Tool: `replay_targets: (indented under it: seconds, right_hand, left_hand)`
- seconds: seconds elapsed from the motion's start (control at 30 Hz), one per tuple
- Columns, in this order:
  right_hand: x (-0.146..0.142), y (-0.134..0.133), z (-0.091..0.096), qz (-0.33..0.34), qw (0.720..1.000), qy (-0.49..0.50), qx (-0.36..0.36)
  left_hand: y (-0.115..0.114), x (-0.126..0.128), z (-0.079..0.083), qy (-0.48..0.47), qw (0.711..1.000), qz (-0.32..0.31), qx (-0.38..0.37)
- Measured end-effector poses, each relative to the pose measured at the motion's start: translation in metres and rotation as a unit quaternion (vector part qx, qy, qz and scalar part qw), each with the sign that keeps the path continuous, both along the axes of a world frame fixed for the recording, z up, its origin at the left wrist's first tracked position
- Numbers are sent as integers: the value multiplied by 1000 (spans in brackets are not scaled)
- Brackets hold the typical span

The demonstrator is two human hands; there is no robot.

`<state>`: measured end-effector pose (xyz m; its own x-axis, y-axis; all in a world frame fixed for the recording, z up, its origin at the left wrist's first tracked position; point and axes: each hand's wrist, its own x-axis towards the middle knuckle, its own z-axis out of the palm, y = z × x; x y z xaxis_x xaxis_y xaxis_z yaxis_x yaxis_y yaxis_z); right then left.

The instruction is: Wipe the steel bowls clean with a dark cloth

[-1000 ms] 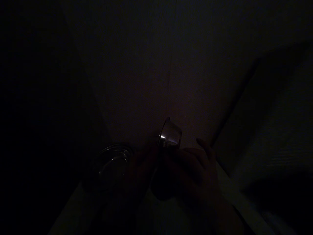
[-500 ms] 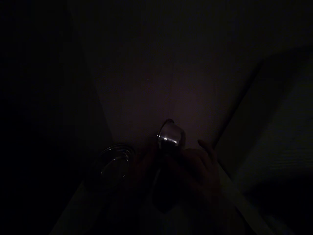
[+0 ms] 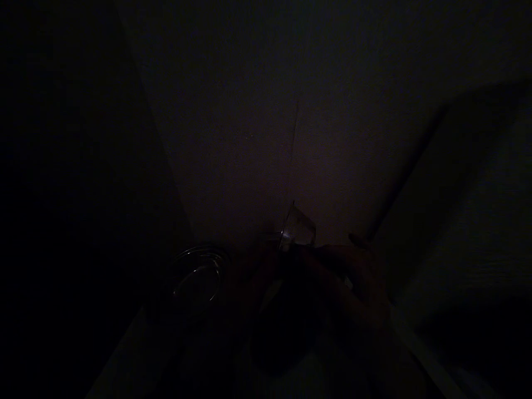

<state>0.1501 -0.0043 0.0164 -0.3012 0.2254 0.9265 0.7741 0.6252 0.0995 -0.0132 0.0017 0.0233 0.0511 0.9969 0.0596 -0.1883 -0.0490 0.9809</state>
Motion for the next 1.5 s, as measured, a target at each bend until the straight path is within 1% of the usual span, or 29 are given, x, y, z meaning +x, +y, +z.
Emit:
replay_targets:
  seconds: [0.07,0.13,0.23,0.3,0.37,0.43,0.47,0.6,0.67,0.83,0.9,0.93,1.0,1.1,1.23,1.33,1.37,1.5]
  right_hand:
    - [-3,-1,-1,13,1000,-17,1]
    - [-4,-3,-2,19,999,-28,-5]
    - [-4,-3,-1,4,999,-30,-11]
    - [-2,-2,0,-15,1000,-16,-7]
    - [0,0,1,-29,1000,8,-2]
    - [1,1,2,-31,999,20,-2]
    - [1,2,2,-25,1000,15,-5]
    - [-2,0,0,21,999,-23,-18]
    - [-3,-1,1,30,999,-26,-21]
    - [4,2,4,-37,999,2,-25]
    - [7,4,5,-39,999,0,-30]
    - [7,5,5,-33,999,-5,-33]
    - [6,4,4,-18,999,-16,-41]
    - [1,2,1,14,998,-26,-49]
    - [-4,0,-1,50,997,-27,-45]
    - [-2,0,0,38,998,-40,-44]
    - [-1,0,1,26,998,-44,-46]
    - [6,4,4,-29,999,-19,-41]
  left_hand:
    - [0,1,2,1,1000,-3,-8]
    - [0,2,4,3,1000,8,-19]
    - [-2,2,6,28,999,23,-36]
    - [-5,2,8,47,998,3,-41]
    - [-7,2,10,47,998,-39,-24]
    - [-8,3,11,42,997,-67,-13]
    - [-8,3,11,46,997,-67,-16]
    - [-5,3,12,90,995,-24,-36]
    - [-4,2,10,112,993,-26,-19]
    - [-6,-1,0,120,988,-88,42]
    - [-7,-1,-3,131,986,-95,50]
    - [-6,-1,-3,134,985,-95,46]
    - [-6,0,0,134,987,-89,16]
    - [-4,1,8,117,991,-53,-24]
    - [-4,3,13,97,995,-33,-11]
    - [-3,3,12,104,994,-17,-9]
    - [-3,2,11,106,994,-22,-8]
    - [-4,0,4,117,989,-91,16]
